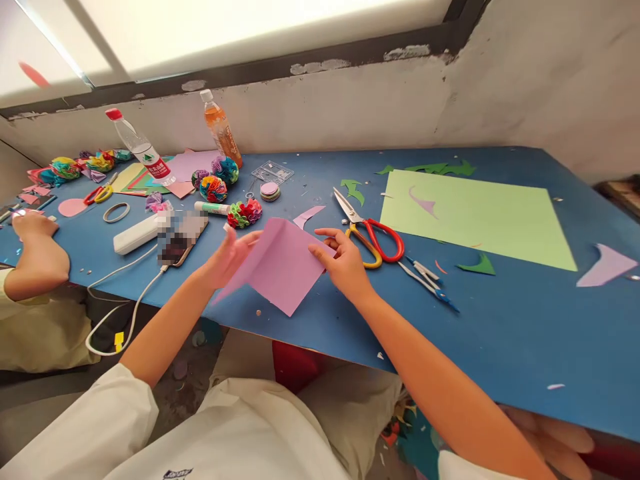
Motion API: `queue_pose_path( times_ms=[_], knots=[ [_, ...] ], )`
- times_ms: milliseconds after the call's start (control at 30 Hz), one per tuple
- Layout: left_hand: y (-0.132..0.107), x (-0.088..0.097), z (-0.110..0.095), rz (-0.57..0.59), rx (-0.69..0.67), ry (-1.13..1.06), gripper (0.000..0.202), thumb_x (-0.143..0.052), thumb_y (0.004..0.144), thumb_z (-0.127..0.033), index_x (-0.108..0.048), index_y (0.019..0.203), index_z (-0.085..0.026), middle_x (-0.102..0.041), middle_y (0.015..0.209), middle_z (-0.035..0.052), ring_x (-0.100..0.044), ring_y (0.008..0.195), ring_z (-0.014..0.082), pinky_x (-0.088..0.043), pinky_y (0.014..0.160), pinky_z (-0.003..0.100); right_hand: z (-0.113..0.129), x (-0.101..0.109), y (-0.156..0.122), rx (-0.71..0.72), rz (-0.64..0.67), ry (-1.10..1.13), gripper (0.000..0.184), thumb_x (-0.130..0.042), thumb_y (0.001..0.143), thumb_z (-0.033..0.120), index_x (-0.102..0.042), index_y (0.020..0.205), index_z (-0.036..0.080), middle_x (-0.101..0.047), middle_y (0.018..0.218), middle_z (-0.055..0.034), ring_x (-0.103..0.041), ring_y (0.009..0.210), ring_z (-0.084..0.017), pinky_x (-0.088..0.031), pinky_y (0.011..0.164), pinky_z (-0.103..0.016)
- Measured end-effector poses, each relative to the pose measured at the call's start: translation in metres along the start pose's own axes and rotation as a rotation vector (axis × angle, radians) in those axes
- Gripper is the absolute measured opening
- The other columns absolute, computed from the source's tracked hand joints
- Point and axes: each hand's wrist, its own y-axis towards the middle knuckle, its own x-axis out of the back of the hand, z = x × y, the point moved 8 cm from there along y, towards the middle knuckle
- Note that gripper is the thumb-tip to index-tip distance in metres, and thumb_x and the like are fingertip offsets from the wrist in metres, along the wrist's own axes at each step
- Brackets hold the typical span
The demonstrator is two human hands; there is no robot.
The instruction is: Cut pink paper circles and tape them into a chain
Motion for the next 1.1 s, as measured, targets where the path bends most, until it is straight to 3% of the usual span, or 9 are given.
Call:
queue_pose_path(
  times_ms=[100,233,333,433,567,700,867,1000,1100],
  knots=[
    [0.024,-0.003,-0.003,-0.011,-0.01,0.078,0.079,-0.082,0.058,-0.057,-0.058,0.124,-0.02,-0.071,0.111,0.0106,-0.068,0.099,0.0263,-0.054,0.071,0.03,0.006,-0.002,0.006,0.016,0.001,0.087,0.064,-0.073,0.063,0.067,-0.061,0.109,0.024,-0.061,0.075,0.0,-0.062,0.069,-0.017,-0.051,0.059,-0.028],
    [0.042,0.014,-0.002,-0.147,-0.109,0.064,0.064,-0.081,0.059,-0.055,-0.065,0.106,-0.015,-0.074,0.101,0.0098,-0.069,0.091,0.0229,-0.054,0.071,0.028,-0.001,-0.02,0.013,-0.091,0.153,0.183,0.076,-0.071,0.063,0.07,-0.059,0.122,0.024,-0.071,0.095,-0.0049,-0.068,0.091,-0.022,-0.056,0.08,-0.036],
    [0.043,0.023,0.001,-0.099,-0.158,0.103,0.061,-0.078,0.063,-0.05,-0.063,0.11,-0.015,-0.074,0.099,0.0085,-0.07,0.091,0.0213,-0.056,0.078,0.031,-0.014,-0.032,0.017,-0.126,0.228,0.038,0.06,-0.078,0.062,0.058,-0.069,0.108,0.02,-0.074,0.097,-0.008,-0.068,0.095,-0.025,-0.055,0.087,-0.042],
    [0.037,0.025,0.0,0.003,-0.263,0.358,0.046,-0.071,0.071,-0.045,-0.067,0.105,-0.014,-0.075,0.094,0.0078,-0.071,0.089,0.0227,-0.057,0.083,0.035,-0.026,-0.034,0.023,-0.112,0.232,-0.031,0.051,-0.076,0.063,0.058,-0.073,0.094,0.018,-0.075,0.092,-0.0083,-0.069,0.09,-0.026,-0.057,0.083,-0.044],
    [0.035,0.037,0.001,-0.074,-0.354,0.547,0.026,-0.062,0.079,-0.036,-0.074,0.087,-0.014,-0.076,0.091,0.006,-0.07,0.093,0.0232,-0.055,0.085,0.032,-0.031,-0.029,0.028,-0.06,0.237,-0.155,0.033,-0.076,0.065,0.048,-0.076,0.082,0.02,-0.075,0.082,-0.0048,-0.07,0.082,-0.025,-0.058,0.077,-0.041],
    [0.04,0.044,0.001,-0.103,-0.408,0.635,0.022,-0.063,0.079,-0.031,-0.075,0.092,-0.017,-0.077,0.095,0.0035,-0.07,0.088,0.0204,-0.055,0.079,0.027,-0.033,-0.02,0.029,-0.007,0.226,-0.28,0.022,-0.071,0.07,0.036,-0.079,0.083,0.021,-0.076,0.08,-0.003,-0.069,0.077,-0.025,-0.057,0.073,-0.037],
    [0.035,0.035,-0.007,-0.07,-0.699,0.897,0.021,-0.057,0.088,-0.025,-0.074,0.096,-0.015,-0.077,0.094,0.0072,-0.073,0.082,0.0172,-0.056,0.073,0.023,-0.021,-0.019,0.025,0.325,0.206,-0.619,0.033,-0.057,0.087,0.028,-0.072,0.116,0.025,-0.076,0.105,-0.0029,-0.072,0.079,-0.021,-0.057,0.069,-0.031],
    [0.019,0.023,-0.015,-0.114,-1.016,1.141,0.023,-0.051,0.093,-0.021,-0.072,0.1,-0.016,-0.076,0.102,0.0096,-0.073,0.092,0.0172,-0.057,0.082,0.027,-0.011,-0.037,0.007,0.676,0.292,-0.902,0.037,-0.042,0.095,0.017,-0.072,0.116,0.023,-0.074,0.109,-0.0047,-0.073,0.092,-0.02,-0.057,0.079,-0.032],
    [0.019,0.019,-0.011,-0.077,-1.068,1.278,0.025,-0.049,0.094,-0.018,-0.074,0.092,-0.017,-0.078,0.095,0.0071,-0.073,0.086,0.0161,-0.059,0.079,0.026,-0.008,-0.047,-0.005,0.832,0.324,-1.069,0.039,-0.039,0.095,0.012,-0.071,0.116,0.02,-0.073,0.113,-0.0089,-0.072,0.094,-0.023,-0.058,0.078,-0.035]
  ],
)
